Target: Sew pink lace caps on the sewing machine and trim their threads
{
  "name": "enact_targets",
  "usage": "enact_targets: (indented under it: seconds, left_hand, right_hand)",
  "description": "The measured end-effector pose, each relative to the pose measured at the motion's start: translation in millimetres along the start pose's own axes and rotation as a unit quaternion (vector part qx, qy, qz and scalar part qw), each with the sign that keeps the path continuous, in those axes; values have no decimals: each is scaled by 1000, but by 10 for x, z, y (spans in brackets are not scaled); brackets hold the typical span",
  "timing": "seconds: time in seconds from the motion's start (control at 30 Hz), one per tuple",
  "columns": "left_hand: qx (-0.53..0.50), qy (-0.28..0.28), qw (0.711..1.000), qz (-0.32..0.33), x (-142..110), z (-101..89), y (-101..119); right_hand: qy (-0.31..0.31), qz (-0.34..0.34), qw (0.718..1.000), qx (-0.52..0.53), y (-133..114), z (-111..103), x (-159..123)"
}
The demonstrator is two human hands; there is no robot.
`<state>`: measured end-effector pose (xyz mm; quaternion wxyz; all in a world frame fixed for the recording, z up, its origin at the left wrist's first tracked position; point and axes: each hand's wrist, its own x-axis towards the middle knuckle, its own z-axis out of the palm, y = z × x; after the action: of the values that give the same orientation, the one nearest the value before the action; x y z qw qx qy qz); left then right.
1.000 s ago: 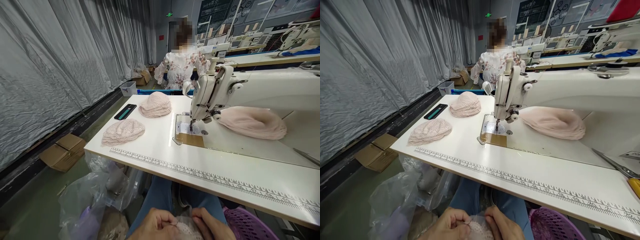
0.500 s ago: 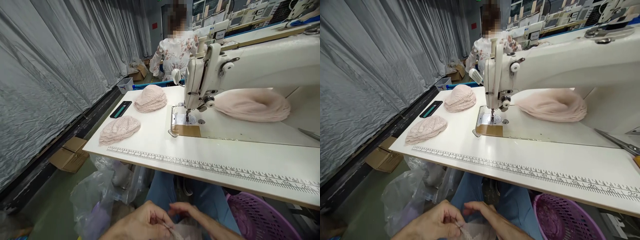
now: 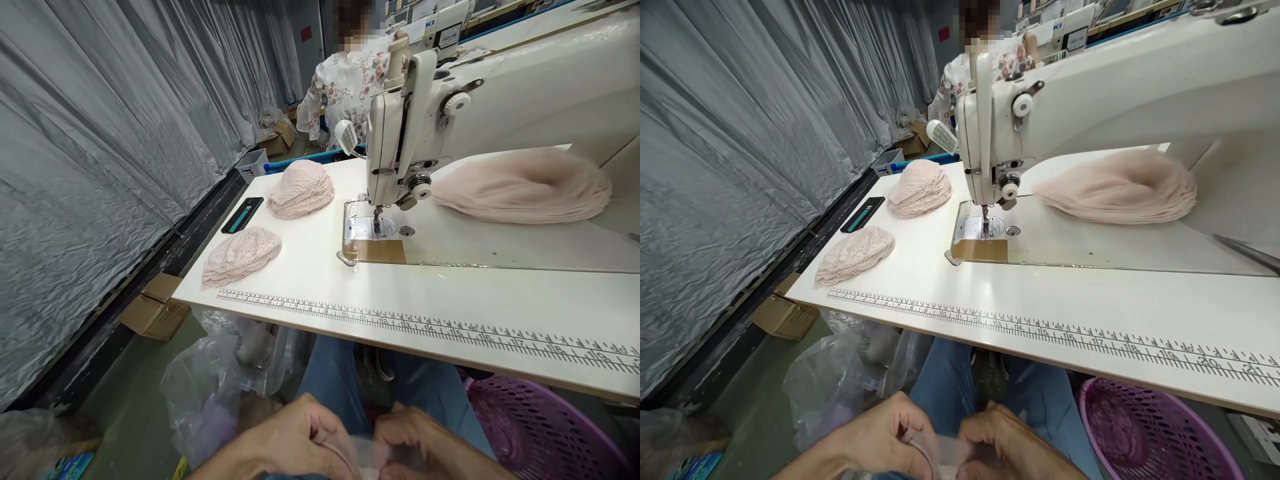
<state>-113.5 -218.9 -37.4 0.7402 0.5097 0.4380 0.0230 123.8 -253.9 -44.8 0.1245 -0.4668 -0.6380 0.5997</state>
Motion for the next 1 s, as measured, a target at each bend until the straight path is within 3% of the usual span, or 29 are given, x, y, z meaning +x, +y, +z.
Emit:
enact_targets:
  seconds: [0.17, 0.33, 0.57, 0.77, 1.0]
  left_hand:
    - [17, 13, 1000, -2, 23, 48, 61]
    - [26, 25, 999, -7, -55, -19, 49]
    - [53, -5, 998, -35, -18, 24, 23]
    - [0, -20, 998, -56, -19, -17, 3]
    - [29, 4, 998, -61, -134, -113, -36]
  right_hand:
    - [-30, -35, 999, -1, 23, -33, -1]
    - [13, -31, 998, -50, 60, 54, 20]
    - [-11, -85, 992, -93, -27, 50, 97]
    - [-57, -76, 995, -11, -30, -144, -63]
    - [-35, -9, 999, -16, -81, 69, -4]
